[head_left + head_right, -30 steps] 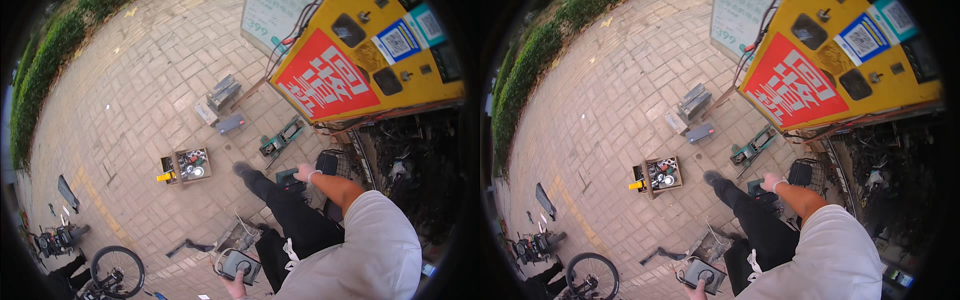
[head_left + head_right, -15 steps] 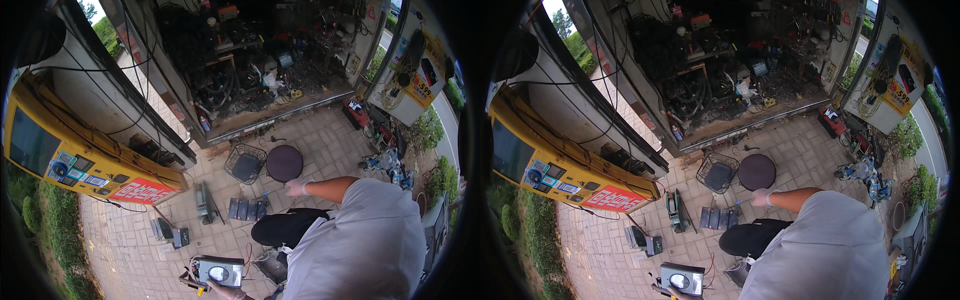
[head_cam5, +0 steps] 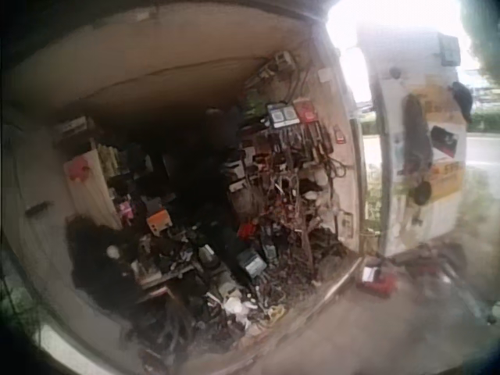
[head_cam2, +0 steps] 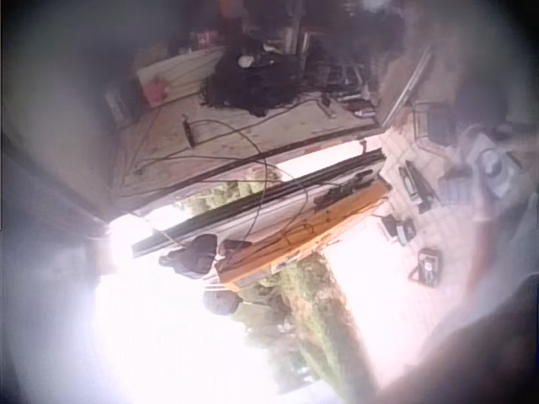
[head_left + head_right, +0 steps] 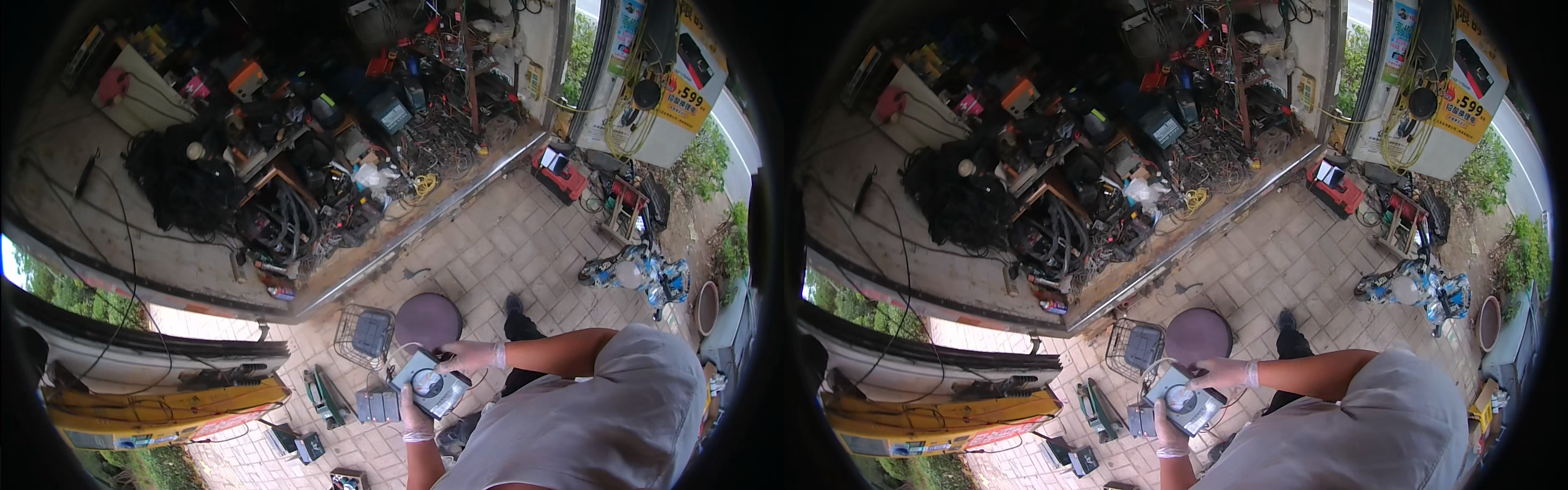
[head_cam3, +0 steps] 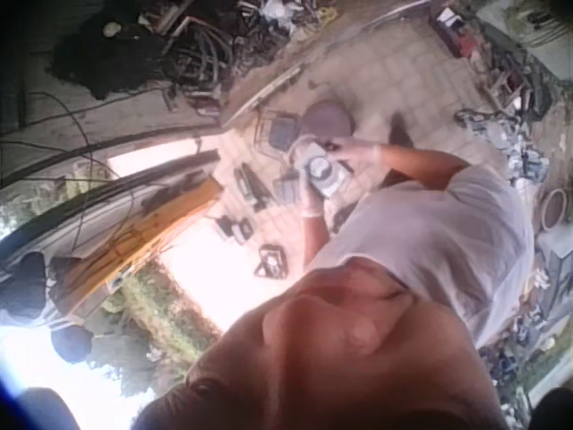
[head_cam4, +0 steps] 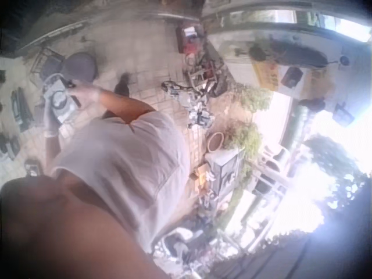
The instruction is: The person uses a cordless drill to remove and install screws on an electric scooter's battery compartment, then uses a multimeter to test the battery terminals. The person also retrieves a screwdriver from a wall-mounted tool rack and adjusts the drill bit before continuing the repair.
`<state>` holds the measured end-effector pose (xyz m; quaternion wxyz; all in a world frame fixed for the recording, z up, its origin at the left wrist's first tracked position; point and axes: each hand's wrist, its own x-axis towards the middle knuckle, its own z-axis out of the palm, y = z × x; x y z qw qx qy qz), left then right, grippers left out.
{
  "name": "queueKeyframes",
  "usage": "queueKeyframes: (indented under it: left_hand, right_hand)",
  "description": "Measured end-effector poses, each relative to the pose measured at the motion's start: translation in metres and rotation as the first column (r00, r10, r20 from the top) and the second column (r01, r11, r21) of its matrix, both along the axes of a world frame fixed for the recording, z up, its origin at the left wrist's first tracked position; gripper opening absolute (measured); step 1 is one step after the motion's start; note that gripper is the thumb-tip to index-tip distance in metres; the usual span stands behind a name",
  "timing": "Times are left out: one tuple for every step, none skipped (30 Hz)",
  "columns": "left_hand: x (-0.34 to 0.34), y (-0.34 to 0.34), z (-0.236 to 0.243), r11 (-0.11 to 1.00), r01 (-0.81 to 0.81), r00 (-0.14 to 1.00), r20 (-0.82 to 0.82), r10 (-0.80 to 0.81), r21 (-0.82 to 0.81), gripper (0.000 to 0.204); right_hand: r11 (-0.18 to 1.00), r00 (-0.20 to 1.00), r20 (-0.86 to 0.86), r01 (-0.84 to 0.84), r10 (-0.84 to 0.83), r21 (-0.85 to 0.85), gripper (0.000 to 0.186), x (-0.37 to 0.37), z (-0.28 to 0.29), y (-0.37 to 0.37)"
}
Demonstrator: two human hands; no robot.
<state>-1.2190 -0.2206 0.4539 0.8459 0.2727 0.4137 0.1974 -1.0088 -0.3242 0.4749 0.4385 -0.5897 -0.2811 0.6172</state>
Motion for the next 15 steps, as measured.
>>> queueKeyframes:
  left_hand:
    - [0.049,-0.002,0.001,0.998,-0.006,1.0,0.018,0.007,-0.066,0.048]
    - [0.089,-0.003,0.007,0.997,0.041,0.999,-0.022,-0.043,-0.072,0.047]
    - [0.137,-0.005,0.013,0.993,0.074,0.993,-0.083,-0.082,-0.088,0.047]
    - [0.182,-0.007,0.023,0.99,0.123,0.991,-0.046,-0.126,-0.063,0.047]
    - [0.22,-0.008,0.035,0.986,0.161,0.985,-0.06,-0.163,-0.048,0.048]
    - [0.26,-0.006,0.047,0.978,0.199,0.972,-0.118,-0.205,-0.062,0.048]
    - [0.294,-0.007,0.059,0.964,0.254,0.964,-0.101,-0.246,0.074,0.047]
    - [0.325,-0.006,0.071,0.954,0.291,0.954,-0.094,-0.284,0.076,0.043]
    - [0.353,-0.004,0.081,0.939,0.327,0.943,-0.094,-0.318,0.108,0.039]
    - [0.377,-0.002,0.089,0.951,0.309,0.945,-0.121,-0.303,0.031,0.035]
    - [0.4,0.005,0.094,0.939,0.335,0.925,-0.167,-0.343,-0.072,0.036]
    - [0.421,0.013,0.096,0.922,0.365,0.91,-0.159,-0.382,-0.128,0.037]
    - [0.439,0.019,0.095,0.905,0.388,0.906,-0.11,-0.409,-0.174,0.039]
    - [0.451,0.025,0.091,0.873,0.485,0.869,-0.085,-0.487,-0.048,0.041]
    - [0.463,0.031,0.085,0.833,0.544,0.838,-0.034,-0.544,0.101,0.043]
  right_hand:
    - [0.998,0.998,-0.042,0.046,-0.044,0.041,0.067,0.046,0.001,-0.011]
    - [0.993,0.992,-0.095,0.093,-0.086,0.075,0.066,0.082,0.002,-0.024]
    - [0.988,0.988,-0.089,0.13,-0.123,0.082,0.065,0.122,0.004,-0.034]
    - [0.979,0.959,-0.211,0.201,-0.19,0.031,0.064,0.156,0.007,-0.043]
    - [0.967,0.925,-0.284,0.253,-0.253,-0.035,0.063,0.182,0.01,-0.053]
    - [0.952,0.908,-0.298,0.305,-0.295,-0.012,0.062,0.21,0.012,-0.058]
    - [0.923,0.878,-0.292,0.382,-0.38,-0.053,0.063,0.234,0.012,-0.061]
    - [0.896,0.86,-0.273,0.443,-0.432,-0.023,0.063,0.258,0.012,-0.06]
    - [0.867,0.846,-0.207,0.497,-0.491,-0.028,0.064,0.28,0.012,-0.058]
    - [0.824,0.801,-0.223,0.566,-0.556,-0.021,0.064,0.298,0.014,-0.055]
    - [0.794,0.768,-0.246,0.608,-0.592,-0.013,0.063,0.314,0.016,-0.049]
    - [0.764,0.741,-0.235,0.645,-0.629,-0.015,0.063,0.331,0.018,-0.044]
    - [0.734,0.715,-0.187,0.676,-0.674,-0.06,0.062,0.348,0.02,-0.039]
    - [0.753,0.74,-0.199,0.658,-0.643,0.013,0.062,0.367,0.023,-0.037]
    - [0.737,0.723,-0.171,0.675,-0.669,-0.029,0.062,0.385,0.025,-0.028]
